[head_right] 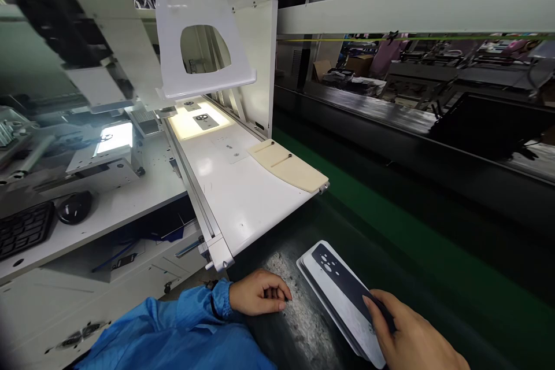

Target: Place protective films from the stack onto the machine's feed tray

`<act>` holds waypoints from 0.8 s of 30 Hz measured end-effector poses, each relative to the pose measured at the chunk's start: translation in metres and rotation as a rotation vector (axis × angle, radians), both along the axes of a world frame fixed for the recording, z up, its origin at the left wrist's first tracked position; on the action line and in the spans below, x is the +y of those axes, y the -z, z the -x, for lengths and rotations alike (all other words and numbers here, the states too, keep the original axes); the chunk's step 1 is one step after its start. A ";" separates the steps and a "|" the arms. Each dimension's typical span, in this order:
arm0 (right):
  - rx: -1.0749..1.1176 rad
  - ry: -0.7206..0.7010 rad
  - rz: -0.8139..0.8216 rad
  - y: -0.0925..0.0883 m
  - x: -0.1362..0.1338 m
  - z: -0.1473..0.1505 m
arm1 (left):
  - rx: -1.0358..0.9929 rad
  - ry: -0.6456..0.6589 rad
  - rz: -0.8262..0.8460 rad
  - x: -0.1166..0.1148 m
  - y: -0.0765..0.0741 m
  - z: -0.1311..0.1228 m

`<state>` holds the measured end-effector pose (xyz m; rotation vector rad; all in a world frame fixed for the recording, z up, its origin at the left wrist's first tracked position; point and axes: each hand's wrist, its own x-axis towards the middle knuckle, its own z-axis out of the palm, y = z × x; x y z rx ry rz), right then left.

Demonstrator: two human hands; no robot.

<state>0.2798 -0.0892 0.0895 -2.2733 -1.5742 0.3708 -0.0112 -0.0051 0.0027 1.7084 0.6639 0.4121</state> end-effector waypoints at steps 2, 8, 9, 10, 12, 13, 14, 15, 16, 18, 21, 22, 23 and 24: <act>0.012 0.011 0.011 0.000 0.000 0.000 | -0.004 -0.002 0.008 0.000 0.000 0.000; 0.045 0.027 0.056 -0.002 0.000 -0.001 | -0.036 -0.005 0.024 0.000 0.002 -0.001; 0.047 0.024 0.054 -0.002 0.000 -0.001 | -0.042 -0.005 0.026 0.000 0.002 -0.001; 0.047 0.020 0.050 -0.002 0.000 -0.001 | -0.044 -0.004 0.028 0.000 0.003 -0.001; 0.036 0.015 0.037 -0.002 0.000 -0.002 | -0.040 -0.001 0.025 0.000 0.003 -0.001; 0.032 0.013 0.028 -0.002 0.000 -0.002 | -0.037 -0.001 0.022 0.000 0.003 0.000; 0.032 0.013 0.022 -0.003 0.000 -0.002 | -0.036 0.000 0.019 0.000 0.003 0.000; 0.035 0.014 0.019 -0.003 0.000 -0.001 | -0.035 0.002 0.019 0.000 0.002 0.000; 0.038 0.019 0.016 -0.004 0.001 0.000 | -0.037 0.003 0.020 0.000 0.002 0.000; 0.039 0.025 0.014 -0.006 0.002 0.001 | -0.045 0.004 0.026 0.000 0.002 0.000; 0.029 0.033 0.017 -0.007 0.005 0.003 | -0.058 0.001 0.035 0.000 0.003 0.000; 0.029 0.027 0.021 -0.007 0.005 0.004 | -0.061 0.000 0.038 0.000 0.003 0.000; 0.023 0.016 0.016 -0.007 0.005 0.004 | -0.063 0.000 0.041 0.000 0.003 0.000; -0.006 0.000 -0.006 -0.007 0.004 0.004 | -0.064 0.000 0.042 0.000 0.003 -0.001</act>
